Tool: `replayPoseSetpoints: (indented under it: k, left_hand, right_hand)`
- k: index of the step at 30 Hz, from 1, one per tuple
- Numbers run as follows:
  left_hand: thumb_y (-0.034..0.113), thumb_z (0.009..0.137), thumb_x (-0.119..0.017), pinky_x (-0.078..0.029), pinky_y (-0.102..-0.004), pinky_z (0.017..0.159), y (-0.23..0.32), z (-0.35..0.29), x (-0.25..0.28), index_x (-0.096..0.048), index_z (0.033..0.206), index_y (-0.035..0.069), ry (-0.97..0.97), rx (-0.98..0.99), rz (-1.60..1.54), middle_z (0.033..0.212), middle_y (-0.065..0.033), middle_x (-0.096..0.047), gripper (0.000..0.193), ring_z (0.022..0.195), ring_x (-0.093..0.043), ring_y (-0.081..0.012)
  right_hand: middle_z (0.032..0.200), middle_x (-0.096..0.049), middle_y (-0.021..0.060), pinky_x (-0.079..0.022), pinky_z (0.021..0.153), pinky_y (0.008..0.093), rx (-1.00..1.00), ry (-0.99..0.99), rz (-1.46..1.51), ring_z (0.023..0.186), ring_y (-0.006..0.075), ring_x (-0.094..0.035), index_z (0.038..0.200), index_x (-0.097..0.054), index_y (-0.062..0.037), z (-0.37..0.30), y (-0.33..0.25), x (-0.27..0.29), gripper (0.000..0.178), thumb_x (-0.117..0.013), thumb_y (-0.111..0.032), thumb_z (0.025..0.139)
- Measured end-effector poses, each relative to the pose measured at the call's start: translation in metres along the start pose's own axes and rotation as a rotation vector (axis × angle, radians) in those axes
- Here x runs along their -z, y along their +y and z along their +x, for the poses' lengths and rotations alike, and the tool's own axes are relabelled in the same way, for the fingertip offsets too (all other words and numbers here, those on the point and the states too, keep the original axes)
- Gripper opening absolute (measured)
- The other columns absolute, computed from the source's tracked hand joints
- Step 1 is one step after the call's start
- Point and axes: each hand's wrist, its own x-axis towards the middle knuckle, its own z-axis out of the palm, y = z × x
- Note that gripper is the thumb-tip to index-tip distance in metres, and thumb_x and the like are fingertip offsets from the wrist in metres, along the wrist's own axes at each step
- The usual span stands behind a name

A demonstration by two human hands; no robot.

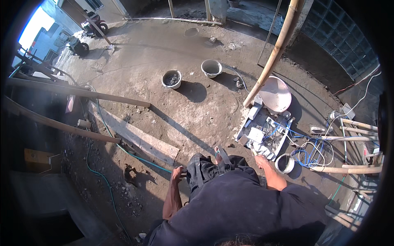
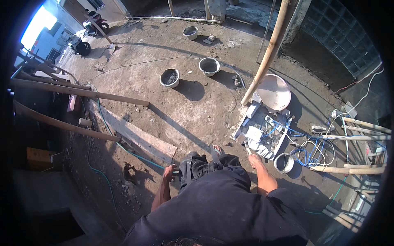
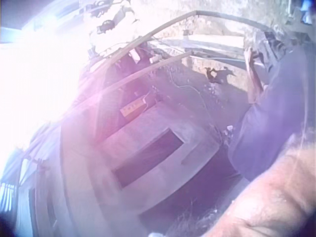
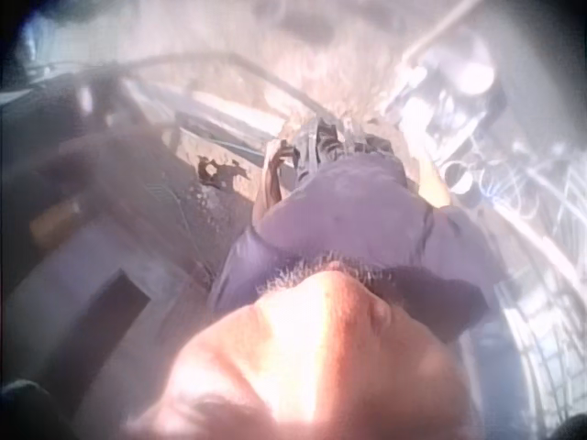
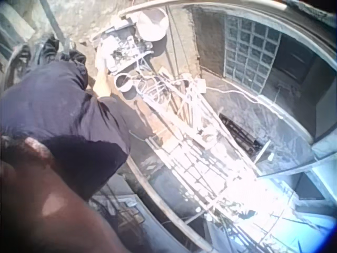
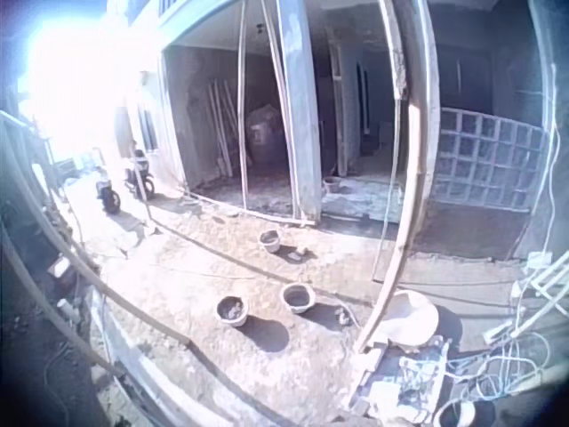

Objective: The person holds a bucket of mortar and uses a trowel to apply it along the top edge of a glass block wall.

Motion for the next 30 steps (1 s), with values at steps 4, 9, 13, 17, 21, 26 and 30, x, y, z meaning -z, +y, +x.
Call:
replayPoseSetpoints:
  k: [4, 9, 13, 17, 21, 26, 30]
  left_hand:
    - [0.037, 0.093, -0.05, -0.046, -0.0449, 0.075, 0.126, 0.036, 0.003, -0.051, 0.134, 0.008, 0.027, -0.076, 0.021, 0.116, -0.0123, -0.069, 0.05, 0.087, -0.071, -0.0272]
    - [0.034, 0.09, -0.051, -0.044, -0.0542, 0.072, 0.195, 0.154, -0.009, -0.055, 0.126, 0.009, -0.121, 0.124, 0.078, 0.111, -0.0113, -0.071, 0.045, 0.083, -0.073, -0.0311]
    - [0.037, 0.09, -0.053, -0.043, -0.0653, 0.085, 0.24, 0.244, -0.021, -0.057, 0.123, 0.009, -0.258, 0.356, 0.177, 0.113, -0.0152, -0.07, 0.044, 0.086, -0.071, -0.0403]
    - [0.035, 0.09, -0.051, -0.05, -0.057, 0.07, 0.382, 0.31, -0.023, -0.059, 0.116, 0.006, -0.21, 0.252, 0.206, 0.108, -0.0137, -0.072, 0.04, 0.085, -0.073, -0.0343]
    - [0.031, 0.093, -0.048, -0.053, -0.046, 0.056, 0.61, 0.349, -0.032, -0.056, 0.122, 0.009, -0.193, -0.015, 0.277, 0.103, -0.0099, -0.073, 0.038, 0.078, -0.074, -0.0275]
    - [0.031, 0.096, -0.059, -0.055, -0.0336, 0.055, 0.761, 0.429, -0.056, -0.062, 0.107, -0.002, -0.203, -0.34, 0.054, 0.084, -0.0111, -0.069, 0.035, 0.069, -0.068, -0.0216]
    - [0.037, 0.095, -0.057, -0.055, -0.0343, 0.06, 0.865, 0.446, -0.12, -0.063, 0.107, -0.001, -0.185, -0.353, 0.249, 0.082, -0.0111, -0.069, 0.04, 0.066, -0.066, -0.0207]
  right_hand:
    - [0.059, -0.043, 0.0005, -0.028, 0.035, 0.0256, 0.08, -0.102, 0.26, 0.041, 0.0092, -0.034, 0.081, -0.05, -0.0086, 0.043, -0.126, 0.03, 0.017, -0.053, -0.023, 0.089]
    - [0.059, -0.038, -0.0036, -0.023, 0.033, 0.0205, 0.087, -0.152, 0.613, 0.04, 0.0037, -0.03, 0.087, -0.052, -0.0033, 0.054, -0.293, 0.058, 0.019, -0.053, -0.023, 0.088]
    - [0.054, -0.036, -0.0052, -0.022, 0.032, 0.0208, 0.013, -0.175, 0.671, 0.036, 0.0037, -0.027, 0.082, -0.054, -0.0027, 0.111, -0.384, 0.092, 0.022, -0.052, -0.024, 0.089]
    - [0.052, -0.033, -0.0055, -0.025, 0.033, 0.0221, -0.104, -0.145, 0.722, 0.036, 0.0051, -0.031, 0.081, -0.052, -0.0044, 0.156, -0.454, 0.134, 0.041, -0.048, -0.043, 0.095]
    - [0.05, -0.033, -0.0058, -0.024, 0.033, 0.0226, -0.123, -0.064, 0.81, 0.035, 0.006, -0.029, 0.077, -0.053, -0.006, 0.173, -0.515, 0.177, 0.048, -0.041, -0.048, 0.097]
    - [0.056, -0.039, -0.0024, -0.031, 0.034, 0.0284, 0.08, 0.237, 0.735, 0.039, 0.0098, -0.035, 0.087, -0.052, -0.011, 0.197, -0.615, 0.223, 0.037, -0.045, -0.046, 0.096]
    - [0.061, -0.042, -0.0011, -0.034, 0.036, 0.029, -0.05, 0.225, 0.751, 0.042, 0.0095, -0.038, 0.091, -0.05, -0.0146, 0.268, -0.669, 0.277, 0.026, -0.043, -0.039, 0.098]
